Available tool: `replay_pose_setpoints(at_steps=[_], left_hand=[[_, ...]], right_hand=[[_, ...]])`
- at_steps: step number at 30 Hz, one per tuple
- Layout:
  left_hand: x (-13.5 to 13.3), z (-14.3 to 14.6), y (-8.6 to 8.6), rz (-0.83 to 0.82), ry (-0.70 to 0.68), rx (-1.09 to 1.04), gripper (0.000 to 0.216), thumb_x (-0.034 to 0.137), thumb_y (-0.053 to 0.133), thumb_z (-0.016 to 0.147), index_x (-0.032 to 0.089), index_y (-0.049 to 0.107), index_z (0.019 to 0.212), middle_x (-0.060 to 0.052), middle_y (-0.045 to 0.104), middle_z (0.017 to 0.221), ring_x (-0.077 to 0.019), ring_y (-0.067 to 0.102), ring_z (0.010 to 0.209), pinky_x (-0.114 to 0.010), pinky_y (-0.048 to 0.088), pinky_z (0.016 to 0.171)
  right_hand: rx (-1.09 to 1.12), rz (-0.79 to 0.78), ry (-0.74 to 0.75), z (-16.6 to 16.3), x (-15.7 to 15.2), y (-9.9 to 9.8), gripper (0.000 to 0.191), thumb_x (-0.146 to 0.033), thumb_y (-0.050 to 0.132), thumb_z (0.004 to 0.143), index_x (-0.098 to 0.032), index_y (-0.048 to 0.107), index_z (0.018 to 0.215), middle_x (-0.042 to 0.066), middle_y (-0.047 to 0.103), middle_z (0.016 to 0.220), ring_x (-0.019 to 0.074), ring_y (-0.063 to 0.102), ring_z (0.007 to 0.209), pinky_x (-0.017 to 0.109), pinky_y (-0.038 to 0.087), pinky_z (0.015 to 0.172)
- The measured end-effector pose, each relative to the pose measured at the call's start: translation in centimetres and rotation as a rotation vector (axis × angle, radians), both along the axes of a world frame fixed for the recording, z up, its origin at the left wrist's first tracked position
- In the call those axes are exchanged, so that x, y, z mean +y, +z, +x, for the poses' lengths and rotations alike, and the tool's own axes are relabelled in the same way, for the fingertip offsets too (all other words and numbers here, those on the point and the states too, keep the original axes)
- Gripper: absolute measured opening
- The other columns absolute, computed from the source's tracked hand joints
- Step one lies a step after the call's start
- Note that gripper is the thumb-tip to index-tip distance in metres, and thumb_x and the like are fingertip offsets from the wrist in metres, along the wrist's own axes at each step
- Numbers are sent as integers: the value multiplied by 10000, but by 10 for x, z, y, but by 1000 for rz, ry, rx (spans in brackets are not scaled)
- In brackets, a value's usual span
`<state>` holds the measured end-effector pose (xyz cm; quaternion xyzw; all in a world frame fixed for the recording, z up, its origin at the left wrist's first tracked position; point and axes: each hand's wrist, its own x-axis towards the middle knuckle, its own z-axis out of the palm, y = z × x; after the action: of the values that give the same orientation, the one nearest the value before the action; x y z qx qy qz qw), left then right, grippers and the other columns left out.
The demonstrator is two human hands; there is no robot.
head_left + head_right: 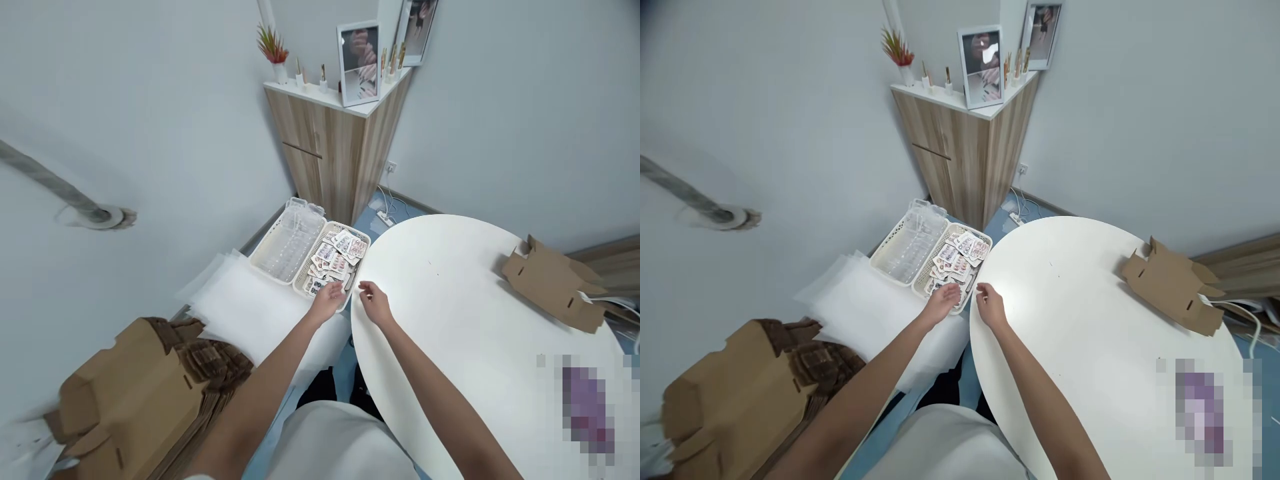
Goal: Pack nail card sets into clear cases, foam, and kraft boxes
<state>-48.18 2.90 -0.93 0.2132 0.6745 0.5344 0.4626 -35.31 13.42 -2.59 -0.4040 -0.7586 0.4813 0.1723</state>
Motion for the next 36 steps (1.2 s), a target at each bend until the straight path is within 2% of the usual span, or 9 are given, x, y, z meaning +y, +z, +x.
replay_pose_setpoints(at_steps=[4, 7, 12, 17, 24, 29, 36], left_hand=[[53, -24, -10, 18, -9, -239, 490, 261, 496, 745, 199, 380, 1217, -113, 426, 1285, -208, 439, 1141, -366, 384, 898], [79, -37, -21, 20, 11, -316, 501, 281, 425, 769, 235, 327, 1258, -75, 363, 1336, -200, 400, 1176, -347, 397, 883], [96, -40, -35, -15, 12, -328, 543, 306, 384, 769, 250, 263, 1295, -49, 323, 1361, -197, 357, 1206, -326, 408, 871], [104, -32, -33, -55, 22, -360, 563, 306, 387, 775, 244, 219, 1309, -47, 300, 1373, -194, 351, 1210, -314, 391, 894], [110, -27, -28, -49, 145, -361, 573, 249, 393, 767, 223, 209, 1309, -46, 296, 1371, -181, 325, 1227, -271, 371, 913], [99, -33, -30, 39, 252, -300, 559, 235, 391, 760, 248, 224, 1294, -37, 335, 1345, -187, 371, 1195, -294, 378, 902], [69, -37, -23, 154, 282, -235, 601, 158, 479, 690, 225, 293, 1257, -71, 365, 1310, -214, 375, 1184, -317, 355, 923]], right_hand=[[-74, 169, 10, -37, 43, 0, 383, -187, 421, 729, -205, 460, 1110, 50, 593, 1049, 172, 556, 892, 339, 444, 779], [-156, 273, 67, -57, 71, -2, 437, -135, 399, 722, -190, 430, 1155, 55, 569, 1092, 203, 512, 967, 362, 415, 816], [-342, 377, 117, -74, 101, -8, 467, -95, 390, 726, -210, 417, 1177, 56, 564, 1102, 248, 476, 955, 379, 385, 792], [-450, 416, 148, -81, 115, -13, 403, -125, 402, 752, -240, 435, 1136, 66, 577, 1051, 273, 452, 915, 409, 352, 761], [-460, 421, 99, -88, 108, -18, 414, -179, 490, 710, -226, 450, 1119, 84, 525, 1093, 276, 422, 924, 397, 348, 745], [-427, 299, 13, -86, 93, -14, 408, -260, 500, 713, -219, 472, 1118, 70, 545, 1040, 268, 451, 926, 427, 356, 773], [-99, 86, -120, -70, 51, -5, 427, -284, 492, 720, -170, 474, 1132, 44, 564, 920, 150, 496, 751, 324, 411, 741]])
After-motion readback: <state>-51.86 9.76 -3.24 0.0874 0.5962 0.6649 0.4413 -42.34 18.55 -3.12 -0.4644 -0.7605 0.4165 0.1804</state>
